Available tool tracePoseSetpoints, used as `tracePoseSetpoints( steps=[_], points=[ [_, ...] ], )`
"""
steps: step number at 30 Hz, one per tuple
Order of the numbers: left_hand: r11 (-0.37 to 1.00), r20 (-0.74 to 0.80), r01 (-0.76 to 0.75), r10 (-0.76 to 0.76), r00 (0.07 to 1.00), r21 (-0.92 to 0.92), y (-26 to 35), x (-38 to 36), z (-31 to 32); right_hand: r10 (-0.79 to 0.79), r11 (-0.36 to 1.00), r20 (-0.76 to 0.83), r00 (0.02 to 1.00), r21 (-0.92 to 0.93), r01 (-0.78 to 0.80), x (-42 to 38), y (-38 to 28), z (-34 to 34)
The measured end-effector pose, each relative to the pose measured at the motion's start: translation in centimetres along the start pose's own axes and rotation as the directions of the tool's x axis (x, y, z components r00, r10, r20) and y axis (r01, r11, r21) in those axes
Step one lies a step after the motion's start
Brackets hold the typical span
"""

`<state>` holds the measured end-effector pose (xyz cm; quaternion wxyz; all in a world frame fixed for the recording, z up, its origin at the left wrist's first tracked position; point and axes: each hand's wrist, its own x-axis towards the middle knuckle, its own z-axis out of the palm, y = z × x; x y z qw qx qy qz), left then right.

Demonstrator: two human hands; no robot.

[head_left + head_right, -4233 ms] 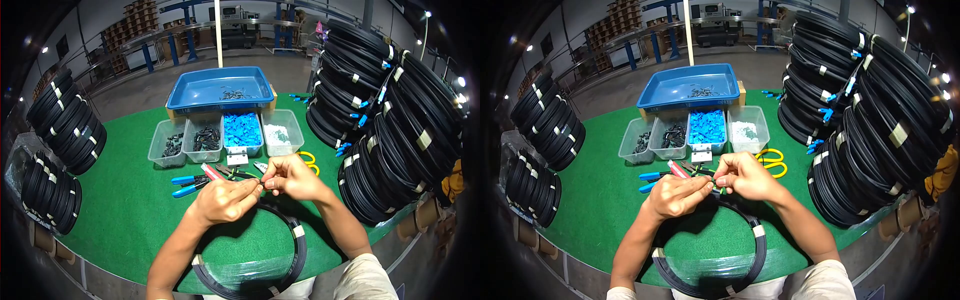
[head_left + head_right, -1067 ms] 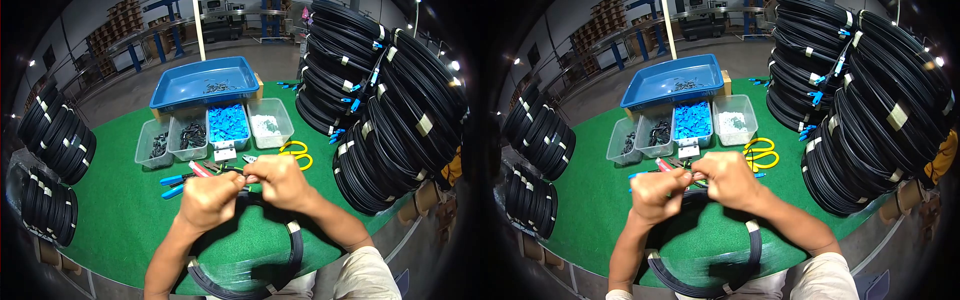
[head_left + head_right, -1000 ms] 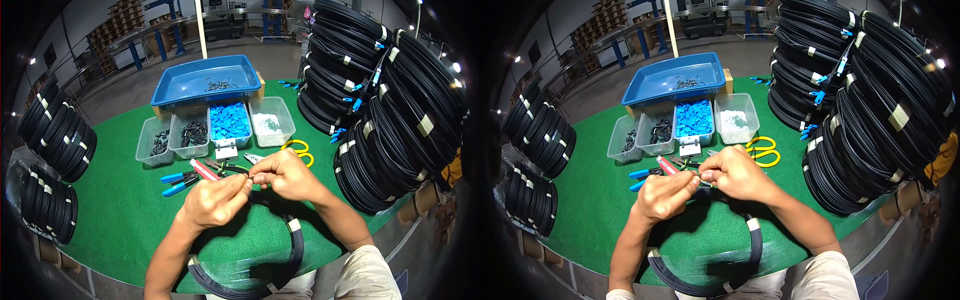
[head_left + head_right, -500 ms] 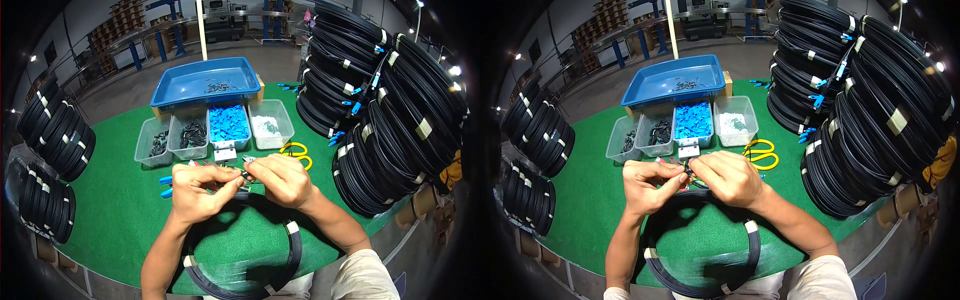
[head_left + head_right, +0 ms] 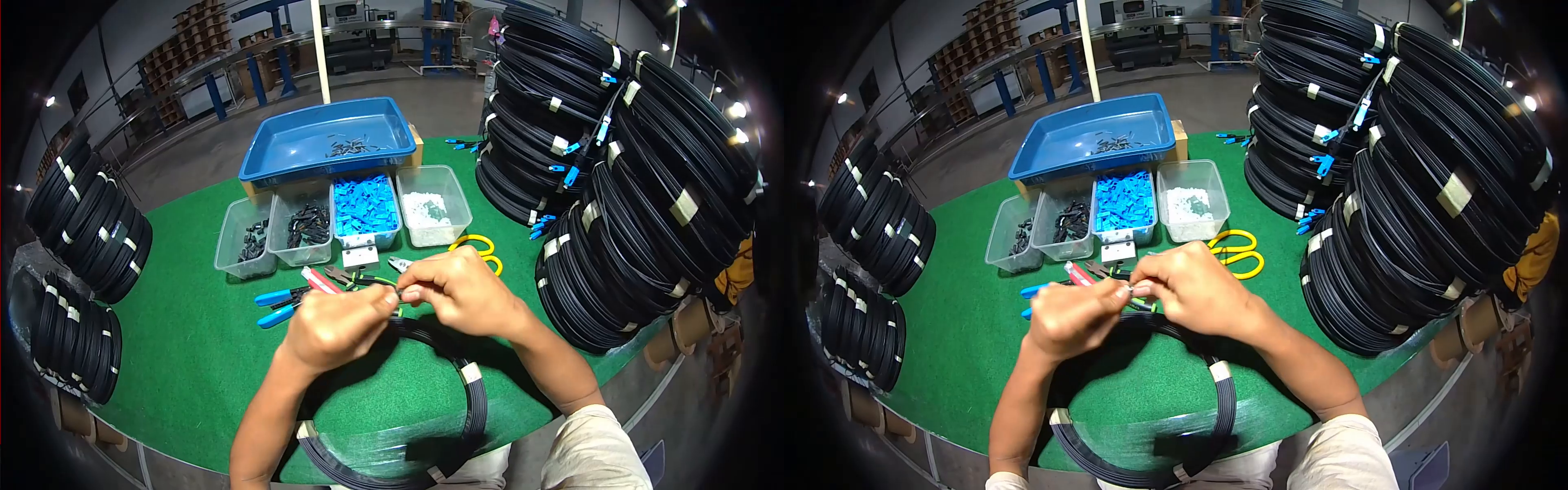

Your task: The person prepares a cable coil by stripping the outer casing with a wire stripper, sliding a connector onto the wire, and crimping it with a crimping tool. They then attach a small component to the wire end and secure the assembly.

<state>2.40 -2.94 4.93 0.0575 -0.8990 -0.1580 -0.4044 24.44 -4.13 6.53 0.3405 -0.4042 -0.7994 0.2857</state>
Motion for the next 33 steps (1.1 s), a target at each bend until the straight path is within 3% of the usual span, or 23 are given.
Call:
tracePoseSetpoints(
  steps=[2,3,4,5,6,8,9,10,12,14,15,16,18,20,22,23,24,25,26,28,29,31,33],
  points=[
    [0.894,-0.108,0.289,-0.343,0.933,-0.342,-0.2,0.1,0.2,-0.432,0.850,-0.108,0.895,-0.379,0.365,0.0,0.2,0.6],
    [0.690,0.003,0.455,-0.548,0.836,-0.563,0.2,0.3,-0.3,-0.550,0.766,-0.124,0.826,-0.468,0.440,0.0,0.4,0.9],
    [0.404,0.164,0.566,-0.693,0.702,-0.719,0.6,0.6,-0.9,-0.551,0.766,-0.126,0.825,-0.468,0.440,0.1,0.3,1.3],
    [0.296,0.196,0.531,-0.702,0.685,-0.794,0.6,0.7,-1.0,-0.637,0.703,-0.182,0.749,-0.535,0.468,0.2,0.1,1.7],
    [0.296,0.198,0.535,-0.703,0.683,-0.791,0.8,0.7,-1.2,-0.717,0.636,-0.229,0.659,-0.602,0.483,0.2,0.1,2.1],
    [0.438,0.173,0.589,-0.684,0.709,-0.679,1.5,0.8,-1.3,-0.723,0.640,-0.256,0.641,-0.598,0.483,0.0,0.0,2.3],
    [0.807,-0.053,0.408,-0.473,0.880,-0.428,1.3,0.7,-0.8,-0.633,0.704,-0.214,0.744,-0.557,0.439,-0.3,-0.5,1.8],
    [0.958,-0.111,0.242,-0.260,0.959,-0.156,1.5,0.7,-0.9,-0.530,0.763,-0.164,0.832,-0.520,0.384,-0.5,-0.7,1.5],
    [0.995,-0.031,0.042,-0.039,0.999,0.092,2.2,0.6,-1.1,-0.435,0.876,-0.178,0.882,-0.307,0.370,0.0,0.1,1.3],
    [0.959,0.005,-0.198,0.201,0.980,0.202,1.6,0.4,-0.3,-0.115,0.993,-0.043,0.992,-0.028,0.114,0.1,-0.2,0.6],
    [0.952,-0.008,-0.228,0.234,0.972,0.205,1.2,-0.1,0.4,0.054,0.998,0.050,0.997,-0.019,-0.054,0.1,0.0,0.3],
    [0.943,-0.021,-0.255,0.266,0.964,0.211,1.0,-0.3,0.9,0.051,0.998,0.051,0.997,-0.023,-0.050,0.3,-0.1,-0.1],
    [0.946,-0.011,-0.251,0.259,0.966,0.203,0.4,-0.4,0.7,0.209,0.973,0.166,0.964,0.061,-0.222,0.5,-0.3,-0.4],
    [0.999,-0.013,-0.021,0.021,1.000,0.024,-0.4,-0.4,0.3,-0.184,0.968,-0.031,0.982,-0.178,0.176,0.2,0.3,0.5],
    [0.948,-0.142,0.159,-0.204,0.969,-0.274,-1.1,-0.2,0.2,-0.414,0.853,-0.088,0.906,-0.385,0.353,0.0,0.4,1.2],
    [0.814,-0.038,0.358,-0.419,0.907,-0.457,-0.8,-0.1,-0.3,-0.543,0.771,-0.135,0.829,-0.471,0.428,0.2,0.6,1.6],
    [0.607,0.107,0.528,-0.592,0.799,-0.594,-0.3,0.1,-1.0,-0.545,0.771,-0.133,0.828,-0.468,0.432,0.3,0.5,1.9],
    [0.349,0.210,0.551,-0.669,0.713,-0.758,-0.2,0.1,-0.9,-0.631,0.711,-0.183,0.754,-0.525,0.467,0.4,0.4,2.2],
    [0.350,0.210,0.554,-0.672,0.710,-0.755,0.0,0.3,-0.9,-0.708,0.649,-0.226,0.669,-0.583,0.489,0.5,0.4,2.5],
    [0.278,0.244,0.529,-0.657,0.714,-0.801,0.6,0.5,-1.0,-0.713,0.615,-0.199,0.672,-0.638,0.463,0.1,0.1,2.4],
    [0.368,0.186,0.502,-0.632,0.753,-0.783,0.8,0.3,-0.7,-0.683,0.620,-0.170,0.711,-0.649,0.440,-0.2,-0.1,2.2],
    [0.788,-0.030,0.403,-0.468,0.883,-0.465,1.0,0.4,-0.5,-0.638,0.674,-0.186,0.747,-0.604,0.425,-0.1,0.1,2.1],
    [0.968,-0.096,0.203,-0.219,0.971,-0.147,1.3,0.7,-0.9,-0.571,0.758,-0.228,0.788,-0.515,0.400,0.0,0.4,2.3]
  ],
)
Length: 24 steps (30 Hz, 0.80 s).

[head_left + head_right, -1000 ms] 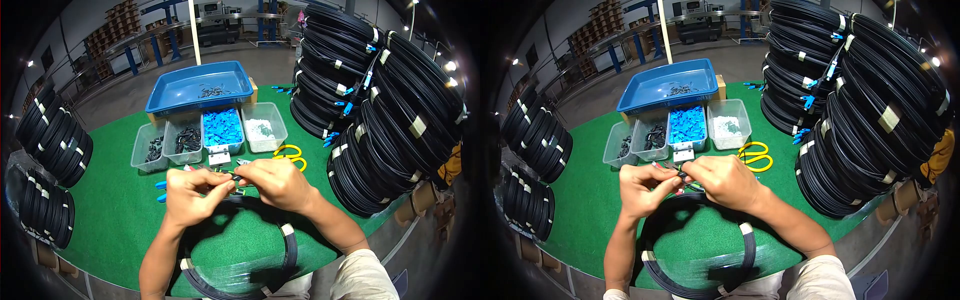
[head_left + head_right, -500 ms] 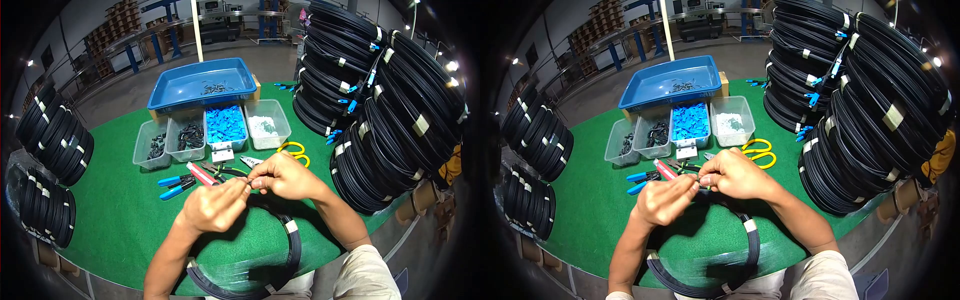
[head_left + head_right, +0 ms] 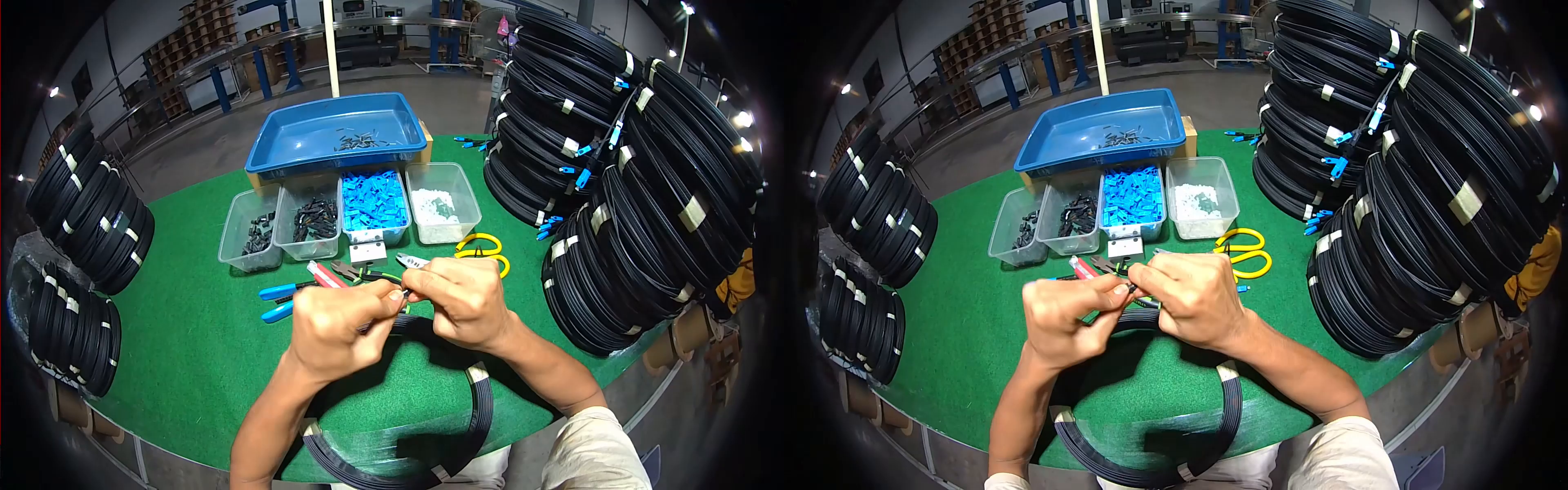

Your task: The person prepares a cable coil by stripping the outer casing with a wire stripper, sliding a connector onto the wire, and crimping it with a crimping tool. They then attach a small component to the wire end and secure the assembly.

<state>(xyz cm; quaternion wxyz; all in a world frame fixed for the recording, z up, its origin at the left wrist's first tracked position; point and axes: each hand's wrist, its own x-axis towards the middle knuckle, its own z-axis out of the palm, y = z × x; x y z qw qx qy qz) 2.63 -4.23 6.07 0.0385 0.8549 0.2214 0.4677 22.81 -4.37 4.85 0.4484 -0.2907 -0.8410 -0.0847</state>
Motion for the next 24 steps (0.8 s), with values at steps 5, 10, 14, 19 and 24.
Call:
tracePoseSetpoints(
  steps=[5,10,14,19,24],
  points=[
    [0.767,0.125,-0.499,0.494,0.861,0.403,-1.3,-1.5,1.7,0.450,0.786,0.401,0.798,0.248,-0.567,0.6,-0.1,-0.7],
    [0.936,0.139,-0.276,0.250,0.958,0.218,-2.1,-1.6,1.6,0.382,0.838,0.407,0.829,0.225,-0.497,0.3,0.8,-0.9],
    [0.984,-0.061,0.129,-0.137,0.989,-0.127,-2.2,-0.9,1.6,0.155,0.954,0.233,0.960,0.219,-0.207,0.1,1.1,-0.6],
    [0.972,-0.075,0.155,-0.170,0.982,-0.178,-2.1,-0.8,1.3,0.001,1.000,0.044,0.999,0.006,-0.001,0.1,0.2,-0.2],
    [0.874,0.072,-0.412,0.408,0.910,0.257,-2.1,-1.0,0.9,0.218,0.964,0.099,0.971,0.131,-0.230,-0.3,0.1,0.6]
  ],
)
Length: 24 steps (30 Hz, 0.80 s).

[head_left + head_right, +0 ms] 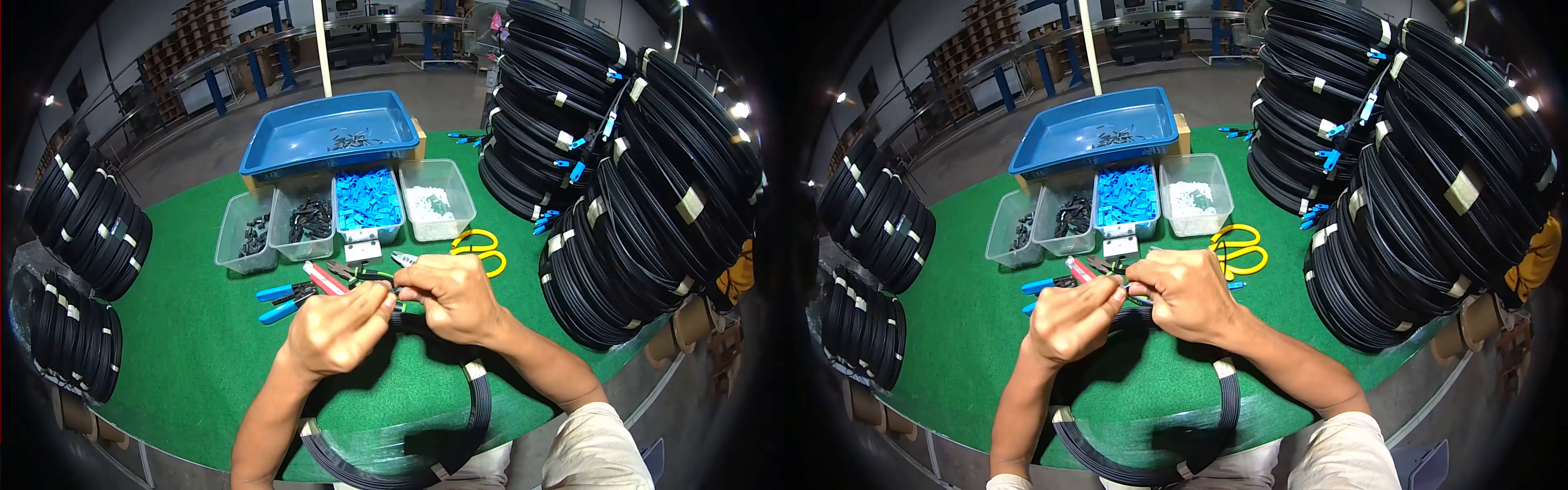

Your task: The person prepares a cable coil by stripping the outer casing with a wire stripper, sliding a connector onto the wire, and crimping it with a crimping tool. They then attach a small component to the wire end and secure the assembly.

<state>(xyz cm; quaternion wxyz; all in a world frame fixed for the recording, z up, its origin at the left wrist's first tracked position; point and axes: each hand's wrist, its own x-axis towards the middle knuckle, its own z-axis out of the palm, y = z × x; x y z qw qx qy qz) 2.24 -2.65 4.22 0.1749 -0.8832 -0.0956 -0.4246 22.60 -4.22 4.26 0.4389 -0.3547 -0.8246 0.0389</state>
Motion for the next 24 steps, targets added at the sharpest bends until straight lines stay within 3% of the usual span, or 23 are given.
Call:
tracePoseSetpoints(
  steps=[1,3,5,6,9,12,21,24],
  points=[
    [0.993,0.022,-0.078,0.077,0.997,0.087,0.0,0.0,-0.1,0.096,0.993,0.026,0.995,0.071,-0.098,-0.1,0.1,0.1],
    [0.996,-0.018,-0.076,0.077,0.997,0.043,-0.6,-0.7,0.6,0.155,0.972,0.071,0.985,0.165,-0.164,0.5,-0.1,-0.4],
    [0.994,-0.024,0.091,-0.093,0.995,-0.068,-1.1,-0.5,0.5,0.245,0.937,0.251,0.936,0.188,-0.295,1.1,0.1,-1.4],
    [0.978,-0.037,0.168,-0.173,0.984,-0.125,-1.2,-0.3,0.5,0.130,0.968,0.214,0.968,0.185,-0.171,1.0,1.0,-1.2],
    [0.879,-0.029,0.394,-0.416,0.909,-0.268,-1.6,-0.8,0.8,0.017,0.994,0.198,0.980,0.102,-0.038,0.8,2.3,-1.1],
    [0.812,-0.049,0.454,-0.504,0.862,-0.367,-2.4,-1.5,1.3,-0.042,0.999,0.241,0.970,0.009,0.041,0.8,2.6,-1.3],
    [0.656,0.049,0.558,-0.625,0.779,-0.508,-3.0,-2.2,0.6,-0.012,0.997,0.327,0.945,-0.074,0.038,1.1,2.3,-2.0],
    [0.671,0.057,0.550,-0.607,0.792,-0.498,-2.8,-2.0,0.2,-0.113,0.984,0.370,0.922,-0.089,0.156,0.8,3.0,-1.8]
  ],
)
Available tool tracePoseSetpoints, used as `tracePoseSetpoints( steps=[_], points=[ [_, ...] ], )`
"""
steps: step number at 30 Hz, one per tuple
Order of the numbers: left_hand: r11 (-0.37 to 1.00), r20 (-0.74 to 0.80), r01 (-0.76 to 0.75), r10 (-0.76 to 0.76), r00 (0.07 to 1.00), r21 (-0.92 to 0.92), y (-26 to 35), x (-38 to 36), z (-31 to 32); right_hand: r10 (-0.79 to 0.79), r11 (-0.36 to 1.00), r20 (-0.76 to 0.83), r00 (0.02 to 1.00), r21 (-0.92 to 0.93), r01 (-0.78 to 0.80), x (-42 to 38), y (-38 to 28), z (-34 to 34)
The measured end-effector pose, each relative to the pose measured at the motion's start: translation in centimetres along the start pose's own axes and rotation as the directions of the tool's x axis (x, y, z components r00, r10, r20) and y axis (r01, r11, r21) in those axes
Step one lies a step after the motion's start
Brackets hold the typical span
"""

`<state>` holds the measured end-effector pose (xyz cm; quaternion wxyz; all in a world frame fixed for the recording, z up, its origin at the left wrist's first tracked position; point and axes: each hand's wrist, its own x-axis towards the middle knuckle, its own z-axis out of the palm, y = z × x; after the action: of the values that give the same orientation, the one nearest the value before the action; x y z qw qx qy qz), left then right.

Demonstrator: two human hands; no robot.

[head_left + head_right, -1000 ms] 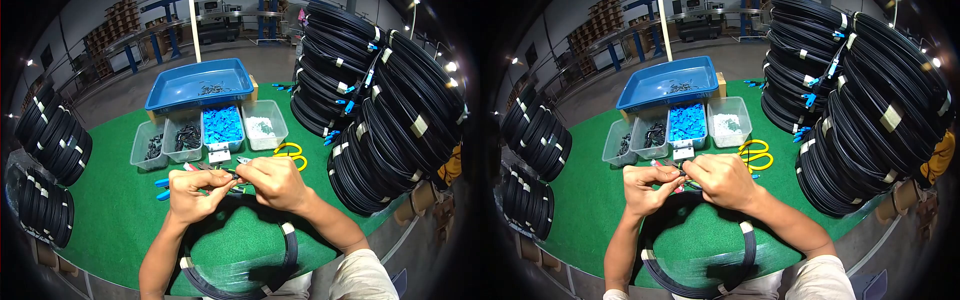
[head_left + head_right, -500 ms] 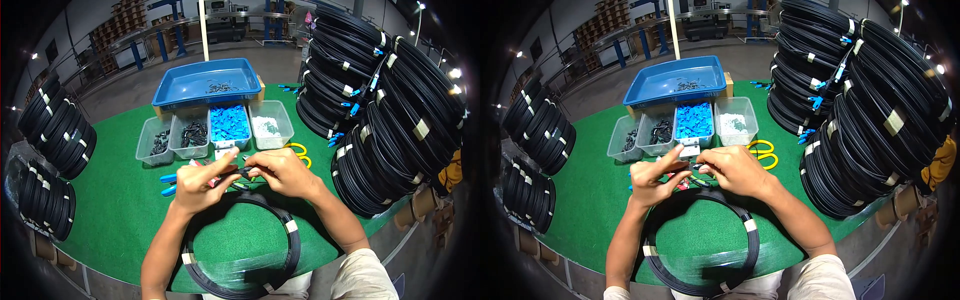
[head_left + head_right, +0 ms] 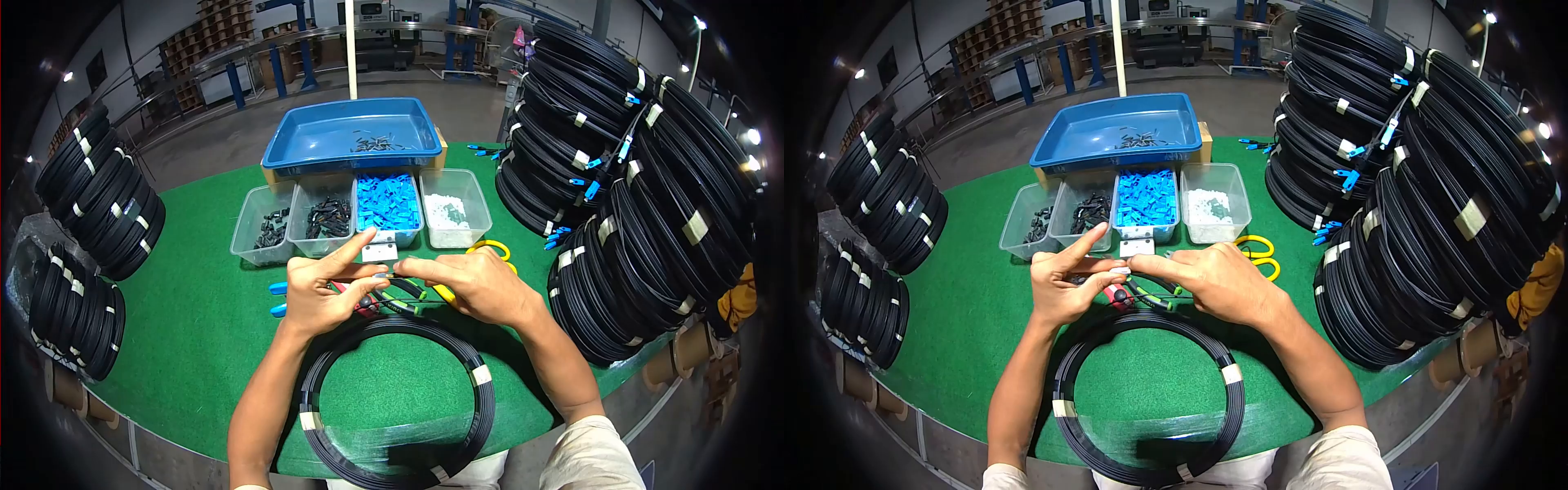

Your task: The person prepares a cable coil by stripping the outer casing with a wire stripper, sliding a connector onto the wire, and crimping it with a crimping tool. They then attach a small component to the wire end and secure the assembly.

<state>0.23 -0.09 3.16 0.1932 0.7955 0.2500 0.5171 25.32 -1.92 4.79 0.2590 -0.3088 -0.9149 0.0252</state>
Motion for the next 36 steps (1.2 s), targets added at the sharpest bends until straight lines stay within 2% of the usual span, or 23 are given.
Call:
tracePoseSetpoints(
  steps=[5,7,9,11,12,15,19,26,32,36],
  points=[
    [0.999,-0.001,0.036,-0.036,0.999,-0.035,-0.4,0.0,0.4,-0.058,0.998,-0.029,0.998,0.010,0.058,0.1,0.0,-0.6],
    [0.995,0.006,0.009,-0.009,1.000,-0.103,-0.6,-0.1,0.6,0.015,0.997,0.003,1.000,0.071,-0.015,0.3,-0.3,-0.9],
    [0.984,0.041,0.077,-0.071,0.997,-0.162,-0.2,-0.3,0.6,0.008,0.998,0.039,0.999,0.065,-0.010,0.5,0.0,-0.7],
    [0.972,0.054,0.141,-0.133,0.990,-0.187,0.0,-0.3,0.6,-0.121,0.992,-0.154,0.981,0.017,0.125,0.7,0.0,0.0],
    [0.980,0.052,0.102,-0.094,0.994,-0.170,-0.4,-0.4,0.6,-0.095,0.993,-0.137,0.986,0.060,0.104,0.8,-0.5,-0.1],
    [0.975,0.056,0.118,-0.109,0.992,-0.189,-0.7,-0.5,0.6,-0.077,0.996,-0.126,0.989,0.040,0.082,0.6,-0.7,0.7],
    [0.980,0.038,0.080,-0.074,0.997,-0.183,-0.9,-0.5,0.1,-0.100,0.990,-0.144,0.984,0.085,0.113,0.6,-0.2,1.5],
    [0.991,-0.038,-0.060,0.056,0.998,-0.123,-0.9,0.0,-0.2,-0.080,0.989,-0.165,0.983,0.110,0.099,0.8,-0.6,1.8],
    [0.994,-0.006,-0.051,0.051,0.999,-0.094,-1.2,-0.1,-0.4,-0.091,0.985,-0.177,0.980,0.130,0.115,0.8,-0.5,2.1],
    [0.997,0.010,-0.035,0.036,0.999,-0.072,-1.3,-0.1,-0.5,-0.073,0.979,-0.132,0.989,0.178,0.096,0.7,-0.4,2.0]
  ],
)
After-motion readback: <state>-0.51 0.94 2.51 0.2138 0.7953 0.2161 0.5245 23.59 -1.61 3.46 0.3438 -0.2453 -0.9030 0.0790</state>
